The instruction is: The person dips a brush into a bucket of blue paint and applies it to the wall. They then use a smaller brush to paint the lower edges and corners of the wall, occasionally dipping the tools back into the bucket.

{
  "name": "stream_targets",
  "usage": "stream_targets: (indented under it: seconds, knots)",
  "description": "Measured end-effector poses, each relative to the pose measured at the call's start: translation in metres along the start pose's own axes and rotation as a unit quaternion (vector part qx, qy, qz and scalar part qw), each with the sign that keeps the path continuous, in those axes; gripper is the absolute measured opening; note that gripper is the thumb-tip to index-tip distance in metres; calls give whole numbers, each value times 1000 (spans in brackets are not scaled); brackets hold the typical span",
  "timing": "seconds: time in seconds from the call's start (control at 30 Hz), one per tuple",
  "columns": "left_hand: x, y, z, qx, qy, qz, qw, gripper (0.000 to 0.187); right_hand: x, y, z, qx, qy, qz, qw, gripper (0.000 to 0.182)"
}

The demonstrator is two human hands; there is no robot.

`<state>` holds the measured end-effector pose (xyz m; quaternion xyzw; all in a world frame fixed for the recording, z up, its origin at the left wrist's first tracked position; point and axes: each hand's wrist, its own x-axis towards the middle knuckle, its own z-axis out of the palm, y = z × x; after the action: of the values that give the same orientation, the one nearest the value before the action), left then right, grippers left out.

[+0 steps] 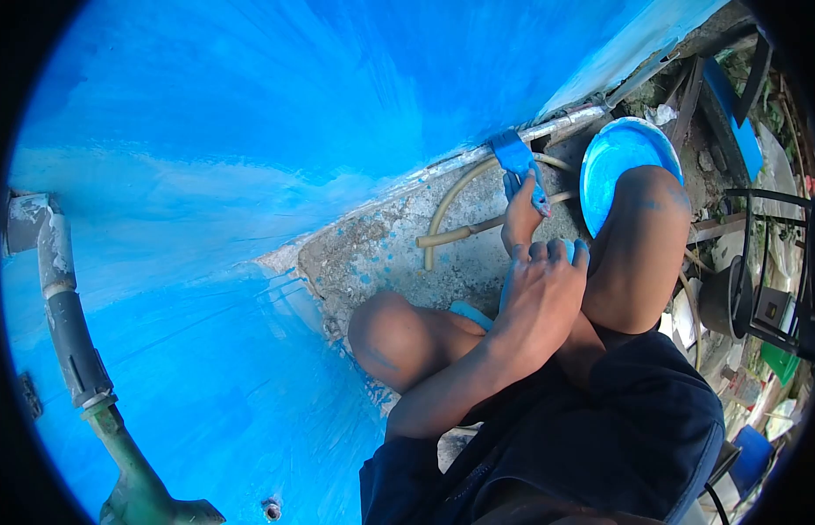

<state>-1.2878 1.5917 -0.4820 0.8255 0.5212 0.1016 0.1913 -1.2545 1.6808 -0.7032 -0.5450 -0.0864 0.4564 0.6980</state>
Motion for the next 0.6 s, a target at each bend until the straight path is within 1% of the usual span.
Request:
stream_targets:
  seconds: [0.03,0.1,0.13,0.17,0.2,0.23,0.3,0.33,0.37,0.43,0.47,0.5,0.57,0.6]
  knots:
    - [0,0,1,1,0,1,1000,26,2,2,-2,1,0,0,1000,32]
    - [-1,1,3,-6,0,-4,1000,25,4,7,-8,-58,-55,50,995,31]
    - [-1,1,2,-6,0,-3,1000,25,5,11,-16,-57,-55,50,996,31]
    - [0,1,-1,-9,-7,-4,1000,25,3,13,-28,-176,-143,-48,973,34]
    - [0,1,-2,-12,-15,-4,1000,25,3,16,-38,-289,-227,-145,919,38]
    - [1,1,-2,-11,-14,-3,1000,25,0,10,-39,-288,-227,-146,919,38]
    - [2,1,-2,-14,-16,8,1000,25,-2,-3,-43,-370,-352,-211,833,48]
    - [2,2,-3,-13,-15,9,1000,25,1,-5,-46,-401,-373,-130,827,56]
    - [3,2,-5,-6,-6,17,1000,26,5,-4,-48,-400,-374,-132,826,56]
    - [1,3,-6,-1,4,22,1000,27,14,3,-54,-418,-457,-122,776,65]
    - [0,3,-7,0,8,33,999,29,21,6,-59,-418,-458,-123,775,65]
    - [0,2,-7,2,13,43,999,30,29,10,-61,-330,-480,-11,813,70]
    - [0,1,-9,-1,16,42,999,32,34,5,-56,-236,-494,104,830,75]
    - [-1,2,-10,-5,15,44,999,35,37,1,-56,-196,-497,147,832,75]
